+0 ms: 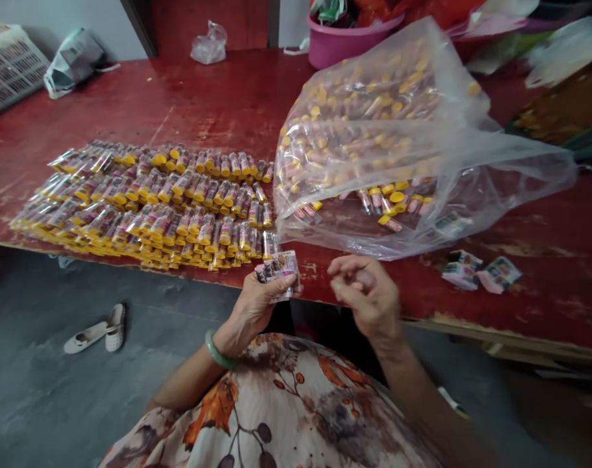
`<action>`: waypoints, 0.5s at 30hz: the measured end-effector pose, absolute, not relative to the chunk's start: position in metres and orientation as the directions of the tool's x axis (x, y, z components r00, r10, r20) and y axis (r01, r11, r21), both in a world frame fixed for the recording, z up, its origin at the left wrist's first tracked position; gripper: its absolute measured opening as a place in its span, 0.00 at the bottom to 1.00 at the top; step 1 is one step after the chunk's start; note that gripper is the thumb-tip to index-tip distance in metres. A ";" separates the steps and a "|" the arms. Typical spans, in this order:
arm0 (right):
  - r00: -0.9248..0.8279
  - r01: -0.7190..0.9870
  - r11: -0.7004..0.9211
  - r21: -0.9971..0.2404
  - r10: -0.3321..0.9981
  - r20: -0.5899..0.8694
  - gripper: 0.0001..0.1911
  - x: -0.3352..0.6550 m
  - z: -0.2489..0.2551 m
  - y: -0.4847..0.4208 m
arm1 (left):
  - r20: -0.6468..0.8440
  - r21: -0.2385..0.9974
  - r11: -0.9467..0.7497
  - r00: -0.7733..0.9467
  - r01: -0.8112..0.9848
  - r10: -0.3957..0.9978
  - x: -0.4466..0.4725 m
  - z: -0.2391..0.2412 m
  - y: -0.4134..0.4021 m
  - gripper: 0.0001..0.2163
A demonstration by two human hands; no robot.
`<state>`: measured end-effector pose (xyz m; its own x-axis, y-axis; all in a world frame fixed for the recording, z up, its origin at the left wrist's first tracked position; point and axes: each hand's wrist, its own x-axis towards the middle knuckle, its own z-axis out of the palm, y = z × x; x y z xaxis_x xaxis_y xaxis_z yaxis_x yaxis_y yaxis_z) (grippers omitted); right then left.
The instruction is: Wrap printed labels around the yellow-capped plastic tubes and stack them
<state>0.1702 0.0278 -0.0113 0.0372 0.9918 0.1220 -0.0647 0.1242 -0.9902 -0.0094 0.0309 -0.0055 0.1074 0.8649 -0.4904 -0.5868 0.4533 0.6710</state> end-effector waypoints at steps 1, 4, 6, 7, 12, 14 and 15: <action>0.042 -0.083 0.074 -0.994 0.997 0.071 0.12 0.158 -0.010 0.021 | -0.489 0.678 0.455 0.108 -0.578 0.865 -0.006 -0.008 0.031 0.14; 0.067 -0.148 -0.060 -0.987 0.995 -0.071 0.15 0.137 -0.010 0.020 | -0.473 0.708 0.454 0.114 -0.540 0.873 0.001 -0.015 0.029 0.15; 0.114 -0.198 -0.116 -0.973 0.983 -0.141 0.14 0.135 -0.012 0.024 | -0.463 0.724 0.463 0.137 -0.512 0.876 0.003 -0.018 0.028 0.16; 0.138 -0.219 -0.134 -0.966 0.976 -0.166 0.15 0.135 -0.013 0.027 | -0.463 0.726 0.477 0.160 -0.496 0.872 0.003 -0.018 0.027 0.16; 0.118 -0.253 -0.224 -0.941 0.958 -0.260 0.17 0.138 -0.013 0.032 | -0.466 0.716 0.523 0.241 -0.463 0.851 -0.001 -0.017 0.025 0.17; 0.105 -0.228 -0.239 -0.944 0.958 -0.267 0.15 0.138 -0.012 0.035 | -0.480 0.711 0.540 0.251 -0.450 0.841 -0.004 -0.016 0.025 0.16; 0.089 -0.209 -0.241 -0.948 0.960 -0.264 0.14 0.138 -0.011 0.037 | -0.485 0.714 0.543 0.246 -0.442 0.839 -0.006 -0.016 0.026 0.15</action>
<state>0.1385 0.0369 -0.0113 0.0895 0.9603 -0.2643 -0.2091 -0.2414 -0.9476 -0.0056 0.0260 -0.0156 0.2462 0.8390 -0.4853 -0.4425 0.5427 0.7139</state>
